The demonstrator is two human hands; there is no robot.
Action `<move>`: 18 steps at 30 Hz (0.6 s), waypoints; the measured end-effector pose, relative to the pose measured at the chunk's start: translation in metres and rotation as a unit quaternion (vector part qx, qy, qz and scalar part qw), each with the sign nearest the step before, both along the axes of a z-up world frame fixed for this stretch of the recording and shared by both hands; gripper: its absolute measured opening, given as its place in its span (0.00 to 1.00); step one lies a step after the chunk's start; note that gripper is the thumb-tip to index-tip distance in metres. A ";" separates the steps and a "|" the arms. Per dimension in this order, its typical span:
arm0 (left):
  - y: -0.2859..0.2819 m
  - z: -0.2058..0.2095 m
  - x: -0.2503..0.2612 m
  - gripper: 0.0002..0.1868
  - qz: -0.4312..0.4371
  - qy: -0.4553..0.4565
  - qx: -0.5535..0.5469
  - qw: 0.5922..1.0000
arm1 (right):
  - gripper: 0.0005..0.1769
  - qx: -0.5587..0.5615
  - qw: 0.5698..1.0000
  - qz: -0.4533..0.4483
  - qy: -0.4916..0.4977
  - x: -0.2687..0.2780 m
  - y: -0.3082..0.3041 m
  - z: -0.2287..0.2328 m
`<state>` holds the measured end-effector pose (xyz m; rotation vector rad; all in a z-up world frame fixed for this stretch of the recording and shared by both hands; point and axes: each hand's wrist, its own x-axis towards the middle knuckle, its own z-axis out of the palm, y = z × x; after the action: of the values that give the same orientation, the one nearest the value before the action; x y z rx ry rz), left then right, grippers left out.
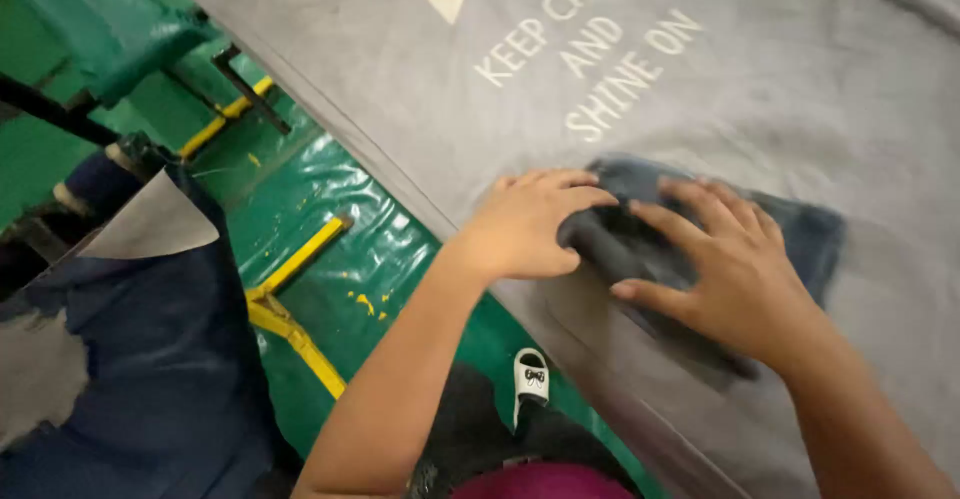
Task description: Cleaning a damaged gym bench and placing a gray cloth cover over it.
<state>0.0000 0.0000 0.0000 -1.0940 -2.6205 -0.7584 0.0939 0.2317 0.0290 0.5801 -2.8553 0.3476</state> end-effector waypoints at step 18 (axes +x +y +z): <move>-0.200 -0.004 -0.355 0.17 -0.102 -0.040 0.147 0.983 | 0.33 -0.054 0.974 -0.198 0.090 -0.291 -0.272 -0.006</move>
<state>-0.3548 -0.2003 -0.0039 -1.2745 -2.3772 -1.2106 -0.1976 -0.0408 0.0235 0.0136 -2.6694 0.3565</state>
